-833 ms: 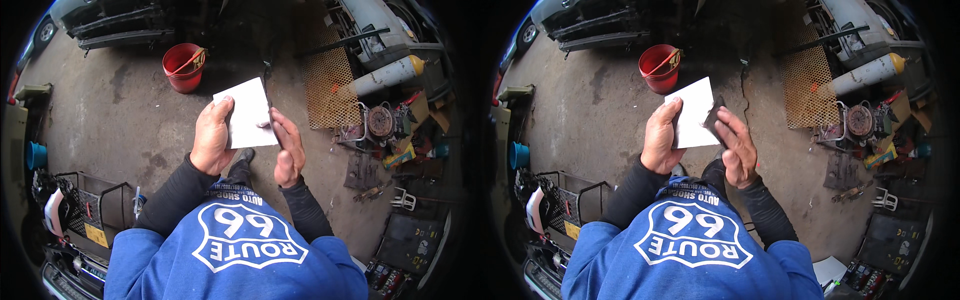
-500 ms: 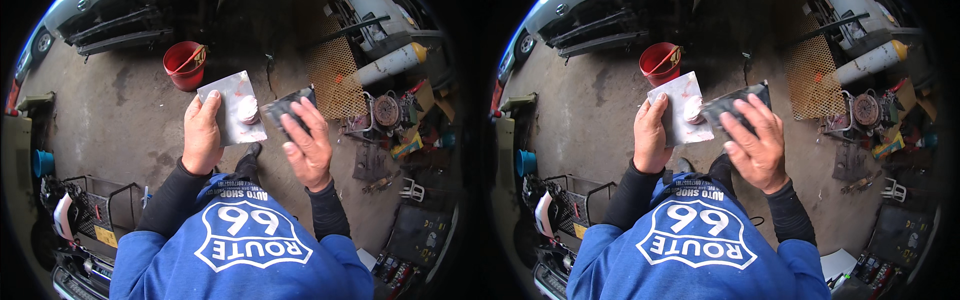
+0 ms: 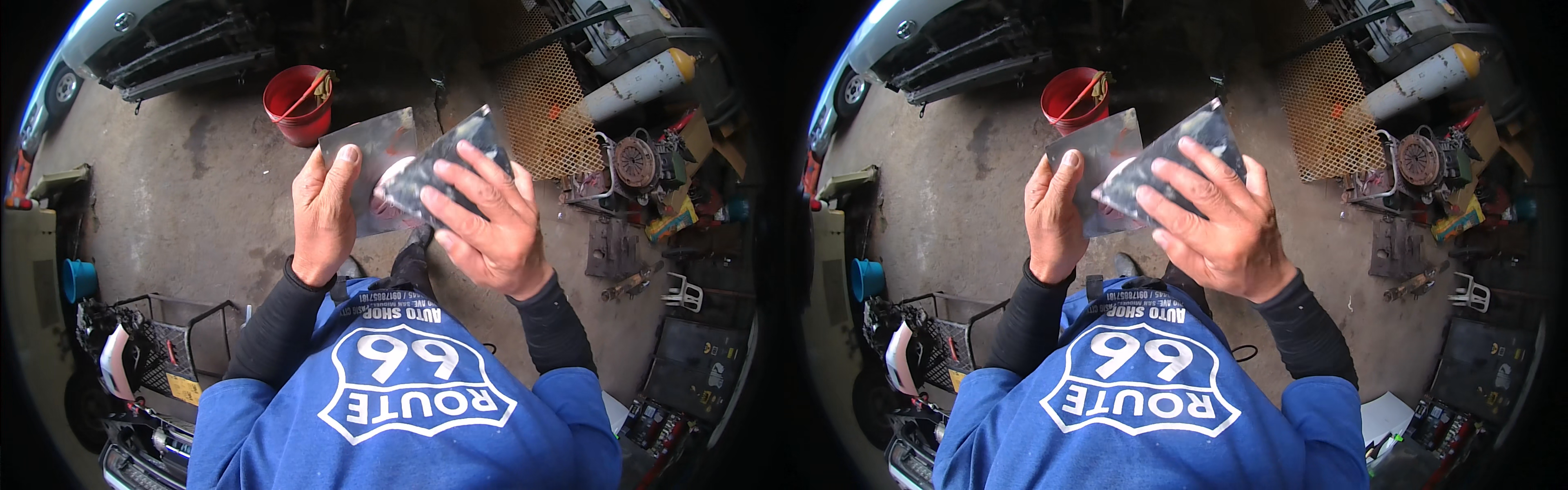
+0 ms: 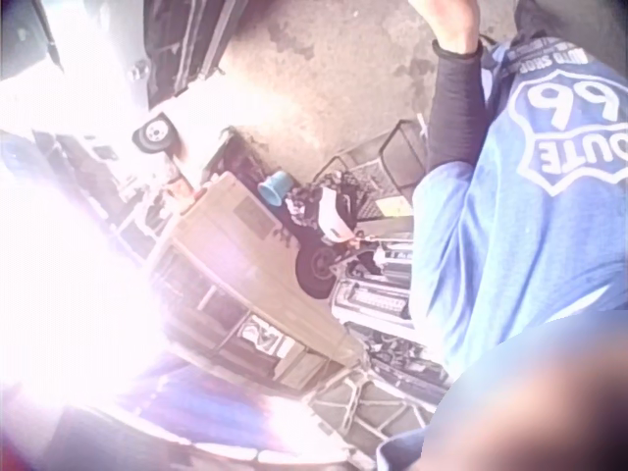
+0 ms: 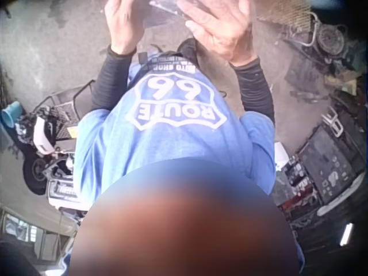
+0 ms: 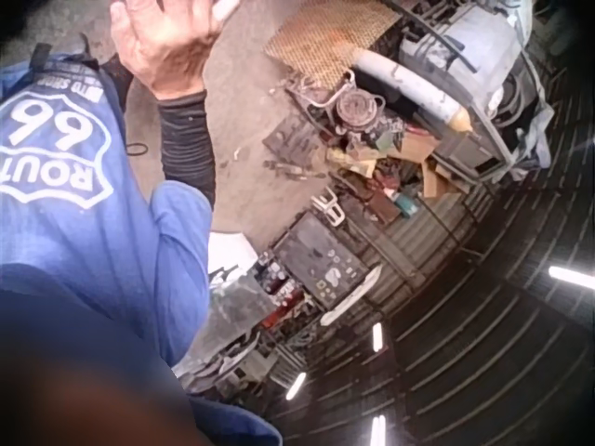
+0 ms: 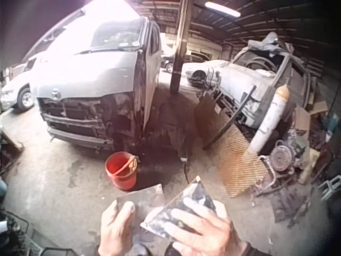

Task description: The person walks to a silver car with a missing door panel, then uses a sanding block to sand the door frame and surrounding area. The person also uses a putty knife to apply a substance to a test card before sanding the car.

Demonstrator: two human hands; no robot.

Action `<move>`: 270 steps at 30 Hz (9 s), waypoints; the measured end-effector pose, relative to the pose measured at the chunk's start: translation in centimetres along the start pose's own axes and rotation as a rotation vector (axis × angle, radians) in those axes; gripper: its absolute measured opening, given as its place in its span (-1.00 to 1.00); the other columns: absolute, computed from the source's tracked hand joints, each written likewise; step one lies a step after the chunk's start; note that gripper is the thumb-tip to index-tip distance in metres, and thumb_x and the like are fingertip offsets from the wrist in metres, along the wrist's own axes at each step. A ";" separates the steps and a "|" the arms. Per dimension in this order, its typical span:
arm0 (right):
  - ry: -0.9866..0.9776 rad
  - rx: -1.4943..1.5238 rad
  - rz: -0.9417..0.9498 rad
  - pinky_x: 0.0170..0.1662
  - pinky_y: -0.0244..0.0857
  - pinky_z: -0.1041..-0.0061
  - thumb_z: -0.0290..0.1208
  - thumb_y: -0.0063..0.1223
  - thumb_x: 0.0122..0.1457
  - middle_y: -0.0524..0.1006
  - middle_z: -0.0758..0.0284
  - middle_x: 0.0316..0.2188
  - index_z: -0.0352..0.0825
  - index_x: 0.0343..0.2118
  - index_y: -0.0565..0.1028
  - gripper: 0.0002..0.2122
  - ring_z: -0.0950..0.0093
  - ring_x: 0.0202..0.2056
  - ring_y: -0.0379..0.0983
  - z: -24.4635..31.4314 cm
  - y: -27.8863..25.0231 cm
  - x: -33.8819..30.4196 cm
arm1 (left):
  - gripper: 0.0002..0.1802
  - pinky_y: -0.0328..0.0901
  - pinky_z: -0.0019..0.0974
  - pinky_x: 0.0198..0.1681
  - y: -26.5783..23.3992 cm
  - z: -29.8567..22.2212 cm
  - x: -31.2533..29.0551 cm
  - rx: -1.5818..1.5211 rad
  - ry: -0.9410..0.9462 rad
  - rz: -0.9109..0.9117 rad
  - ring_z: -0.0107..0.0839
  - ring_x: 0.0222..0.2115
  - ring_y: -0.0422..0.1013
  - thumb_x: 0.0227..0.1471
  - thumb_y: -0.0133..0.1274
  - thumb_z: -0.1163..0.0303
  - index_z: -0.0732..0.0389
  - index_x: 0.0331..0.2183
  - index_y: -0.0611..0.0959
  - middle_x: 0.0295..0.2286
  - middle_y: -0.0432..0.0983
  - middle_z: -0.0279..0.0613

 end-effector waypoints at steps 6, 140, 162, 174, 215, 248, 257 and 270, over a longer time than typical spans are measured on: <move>-0.029 0.428 0.171 0.14 0.16 0.06 -0.24 0.11 0.21 0.50 0.17 0.09 -0.21 0.00 0.61 -0.68 0.09 0.23 0.31 -0.2 1.4 -0.6 | -0.66 0.46 -0.29 -0.08 -0.2 1.1 -0.5 -0.250 -0.275 -0.074 -0.33 -0.20 0.58 0.29 -0.05 0.30 0.35 -0.03 0.51 -0.15 0.60 -0.05; -0.017 0.659 0.091 0.15 0.17 0.11 -0.12 0.19 0.16 0.48 0.22 0.14 -0.15 0.01 0.61 -0.62 0.20 0.23 0.32 0.3 0.8 -1.1 | -0.69 0.49 -0.21 -0.07 0.4 0.4 -1.2 -0.308 -0.259 -0.127 -0.32 -0.18 0.57 0.31 -0.12 0.35 0.32 -0.01 0.47 -0.15 0.58 -0.07; 0.222 0.513 0.188 0.22 0.16 0.19 -0.26 0.20 0.17 0.54 0.19 0.05 -0.26 0.00 0.61 -0.64 0.19 0.21 0.34 -0.8 1.6 -1.0 | -0.73 0.45 -0.31 -0.15 -0.6 1.2 -0.9 -0.190 -0.206 -0.160 -0.45 -0.25 0.54 0.31 -0.07 0.33 0.30 -0.07 0.52 -0.21 0.58 -0.17; 0.135 0.026 0.280 0.13 0.18 0.23 -0.27 0.22 0.12 0.54 0.31 0.06 -0.17 -0.01 0.63 -0.65 0.28 0.17 0.36 -4.7 2.1 -3.2 | -0.64 0.51 -0.26 -0.11 -0.5 1.1 -1.3 -0.330 -0.345 -0.099 -0.32 -0.24 0.60 0.28 -0.02 0.32 0.36 0.00 0.45 -0.17 0.59 -0.03; 0.250 0.200 -0.076 0.26 0.14 0.16 -0.31 0.04 0.29 0.50 0.17 0.09 -0.33 0.05 0.57 -0.67 0.15 0.21 0.32 -6.6 2.7 -3.3 | -0.61 0.52 -0.23 -0.13 0.0 2.4 1.8 -0.245 -0.342 -0.211 -0.30 -0.23 0.59 0.26 -0.04 0.30 0.32 0.03 0.43 -0.16 0.59 -0.05; 0.074 0.104 0.167 0.11 0.17 0.17 -0.23 0.15 0.20 0.51 0.27 0.08 -0.17 0.02 0.61 -0.66 0.19 0.20 0.33 -5.7 3.2 -2.2 | -0.64 0.53 -0.25 -0.10 -0.7 3.5 0.3 -0.362 -0.485 -0.116 -0.32 -0.22 0.60 0.27 -0.03 0.33 0.35 0.00 0.46 -0.17 0.60 0.00; 0.094 -0.042 0.151 0.10 0.09 0.13 -0.24 0.18 0.15 0.51 0.34 0.09 -0.13 -0.02 0.62 -0.67 0.28 0.20 0.33 -1.5 2.0 -0.4 | -0.71 0.40 -0.41 -0.13 0.1 1.0 1.4 -0.168 -0.101 -0.087 -0.51 -0.24 0.52 0.30 0.01 0.28 0.30 -0.08 0.56 -0.20 0.60 -0.22; 0.010 -0.012 0.029 0.12 0.08 0.07 -0.32 0.24 0.07 0.53 0.31 0.07 -0.18 -0.04 0.63 -0.65 0.24 0.18 0.37 -0.8 0.7 0.7 | -0.73 0.36 -0.43 -0.09 0.5 0.1 0.8 -0.044 -0.060 -0.023 -0.55 -0.20 0.48 0.30 0.00 0.34 0.32 -0.07 0.55 -0.20 0.58 -0.23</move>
Point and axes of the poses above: each hand's wrist, its own x-axis towards the middle knuckle, its own y-axis out of the palm, z = x × y, the point moved 7 cm from there along x, towards the middle knuckle
